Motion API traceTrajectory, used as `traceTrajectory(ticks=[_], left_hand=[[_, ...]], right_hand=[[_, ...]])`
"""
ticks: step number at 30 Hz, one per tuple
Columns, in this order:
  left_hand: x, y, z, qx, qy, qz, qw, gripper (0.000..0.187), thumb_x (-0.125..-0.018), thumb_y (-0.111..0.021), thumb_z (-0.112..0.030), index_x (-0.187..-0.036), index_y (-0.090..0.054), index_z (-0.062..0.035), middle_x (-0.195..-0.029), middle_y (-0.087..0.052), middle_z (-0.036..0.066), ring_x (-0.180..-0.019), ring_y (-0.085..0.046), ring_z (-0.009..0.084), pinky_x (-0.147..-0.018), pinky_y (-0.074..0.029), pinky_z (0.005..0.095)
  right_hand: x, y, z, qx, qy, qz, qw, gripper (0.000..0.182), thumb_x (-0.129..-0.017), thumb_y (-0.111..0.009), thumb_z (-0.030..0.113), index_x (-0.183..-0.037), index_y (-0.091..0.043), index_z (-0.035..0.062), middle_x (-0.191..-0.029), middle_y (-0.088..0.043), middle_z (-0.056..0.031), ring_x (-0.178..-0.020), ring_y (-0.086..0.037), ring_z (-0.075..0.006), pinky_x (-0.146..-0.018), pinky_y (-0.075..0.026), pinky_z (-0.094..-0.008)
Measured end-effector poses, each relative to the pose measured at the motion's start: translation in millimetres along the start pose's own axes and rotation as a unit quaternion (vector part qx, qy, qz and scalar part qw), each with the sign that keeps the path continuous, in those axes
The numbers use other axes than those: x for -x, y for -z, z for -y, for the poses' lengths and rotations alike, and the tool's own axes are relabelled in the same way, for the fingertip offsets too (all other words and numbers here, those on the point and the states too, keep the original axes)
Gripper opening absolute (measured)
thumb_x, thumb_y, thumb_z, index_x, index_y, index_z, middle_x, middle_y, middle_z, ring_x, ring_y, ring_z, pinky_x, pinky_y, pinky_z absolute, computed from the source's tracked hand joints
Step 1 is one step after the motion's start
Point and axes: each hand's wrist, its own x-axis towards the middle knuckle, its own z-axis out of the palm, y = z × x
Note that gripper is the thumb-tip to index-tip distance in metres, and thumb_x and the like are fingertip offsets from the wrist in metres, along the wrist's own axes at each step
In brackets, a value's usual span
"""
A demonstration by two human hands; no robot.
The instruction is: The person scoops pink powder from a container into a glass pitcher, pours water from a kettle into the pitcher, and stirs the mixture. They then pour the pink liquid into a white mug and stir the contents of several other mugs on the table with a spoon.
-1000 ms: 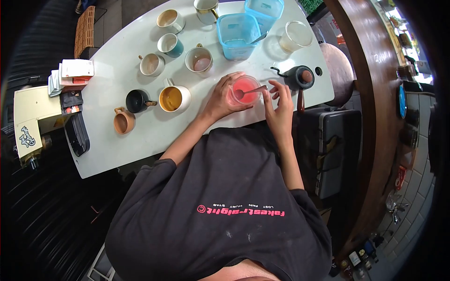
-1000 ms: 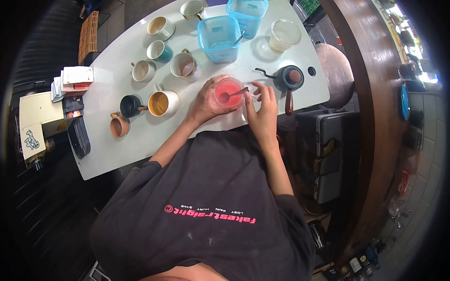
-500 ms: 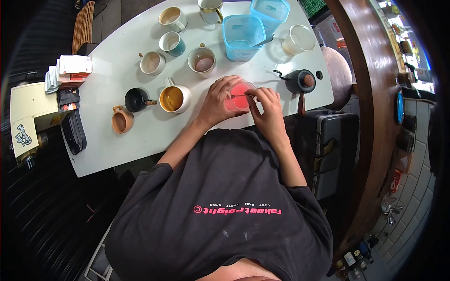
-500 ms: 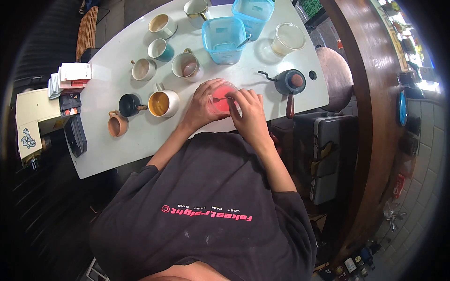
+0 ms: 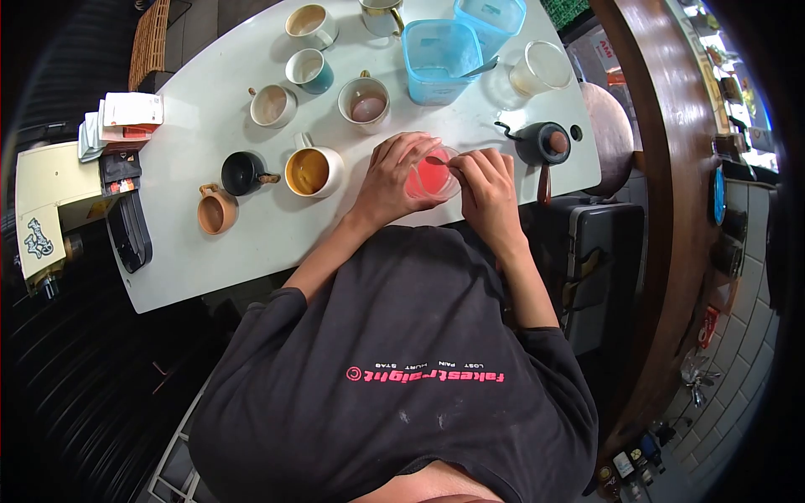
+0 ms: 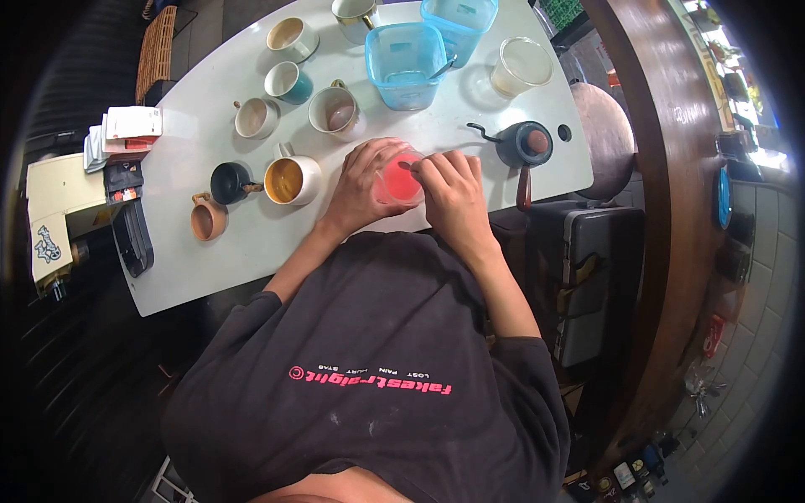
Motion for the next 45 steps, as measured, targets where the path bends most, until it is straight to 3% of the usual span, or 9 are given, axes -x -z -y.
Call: traceTrajectory(ticks=[10,13,16,29,31,34,38,40,45], left_hand=[[1,1,-7,-0.003,-0.006,-0.009,1.000,0.087,-0.064,-0.090,-0.034,-0.141,-0.054,-0.0170,-0.137,-0.054,0.007,-0.131,-0.050,0.0286,-0.114,-0.037,0.0459],[-3,3,-7,-0.027,-0.017,-0.005,0.999,0.087,-0.065,-0.090,-0.041,-0.139,-0.054,-0.0125,-0.138,-0.056,0.008,-0.131,-0.052,0.0292,-0.113,-0.038,0.0469],[-4,0,-9,-0.026,-0.015,-0.012,0.999,0.087,-0.064,-0.090,-0.037,-0.139,-0.054,-0.0136,-0.137,-0.056,0.008,-0.131,-0.052,0.0291,-0.113,-0.038,0.0467],[-5,-2,-9,-0.021,-0.009,-0.013,1.000,0.087,-0.062,-0.090,-0.035,-0.139,-0.054,-0.0163,-0.133,-0.053,0.008,-0.128,-0.051,0.0291,-0.112,-0.038,0.0465],[-6,-4,-9,-0.023,-0.011,-0.021,0.999,0.085,-0.063,-0.089,-0.036,-0.138,-0.054,-0.0159,-0.132,-0.054,0.008,-0.127,-0.051,0.0293,-0.111,-0.039,0.0467],[-7,-3,-8,-0.027,-0.012,-0.012,0.999,0.083,-0.064,-0.088,-0.037,-0.137,-0.055,-0.0153,-0.131,-0.055,0.008,-0.126,-0.052,0.0293,-0.111,-0.039,0.0465],[-9,-3,-11,-0.030,-0.018,-0.022,0.999,0.082,-0.065,-0.088,-0.037,-0.136,-0.055,-0.0143,-0.130,-0.056,0.008,-0.126,-0.052,0.0292,-0.110,-0.039,0.0464],[-8,-3,-12,-0.030,-0.010,-0.017,0.999,0.088,-0.061,-0.091,-0.034,-0.139,-0.054,-0.0140,-0.134,-0.056,0.008,-0.128,-0.052,0.0311,-0.111,-0.040,0.0470],[-9,-2,-14,-0.039,-0.010,-0.019,0.999,0.088,-0.062,-0.091,-0.034,-0.139,-0.054,-0.0135,-0.134,-0.056,0.009,-0.128,-0.053,0.0313,-0.110,-0.040,0.0474]], right_hand=[[3,-11,-1,-0.027,-0.020,-0.004,0.999,0.008,-0.089,-0.065,0.001,-0.096,-0.063,0.0039,-0.091,-0.063,-0.0069,-0.089,-0.055,-0.0285,-0.084,-0.039,-0.0397],[4,-8,-4,-0.027,-0.018,0.014,0.999,0.009,-0.089,-0.064,0.000,-0.097,-0.063,0.0034,-0.091,-0.063,-0.0077,-0.090,-0.055,-0.0290,-0.083,-0.039,-0.0401],[5,-8,-2,-0.100,-0.034,0.029,0.994,0.010,-0.088,-0.064,-0.001,-0.098,-0.063,0.0033,-0.090,-0.062,-0.0084,-0.090,-0.055,-0.0292,-0.083,-0.039,-0.0405],[1,-7,-1,-0.054,-0.043,-0.021,0.997,0.022,-0.080,-0.062,-0.007,-0.099,-0.062,0.0032,-0.092,-0.063,-0.0090,-0.091,-0.056,-0.0295,-0.085,-0.039,-0.0400],[3,-8,-4,-0.106,-0.057,0.034,0.992,0.025,-0.078,-0.062,-0.008,-0.100,-0.062,0.0037,-0.093,-0.064,-0.0085,-0.091,-0.057,-0.0293,-0.085,-0.039,-0.0395],[2,-8,-4,-0.086,-0.051,-0.007,0.995,0.026,-0.077,-0.062,-0.008,-0.100,-0.062,0.0042,-0.092,-0.064,-0.0081,-0.091,-0.057,-0.0289,-0.086,-0.039,-0.0396],[1,-5,-5,-0.059,-0.046,0.017,0.997,0.025,-0.078,-0.062,-0.008,-0.100,-0.063,0.0044,-0.092,-0.063,-0.0078,-0.092,-0.058,-0.0284,-0.086,-0.038,-0.0393],[2,-6,-4,-0.140,-0.051,0.019,0.989,0.025,-0.079,-0.062,-0.008,-0.100,-0.063,0.0043,-0.092,-0.064,-0.0078,-0.093,-0.058,-0.0283,-0.086,-0.038,-0.0390],[-1,-4,-7,-0.092,-0.047,0.021,0.994,0.022,-0.080,-0.063,-0.007,-0.099,-0.063,0.0040,-0.093,-0.066,-0.0078,-0.093,-0.058,-0.0279,-0.087,-0.038,-0.0388]])
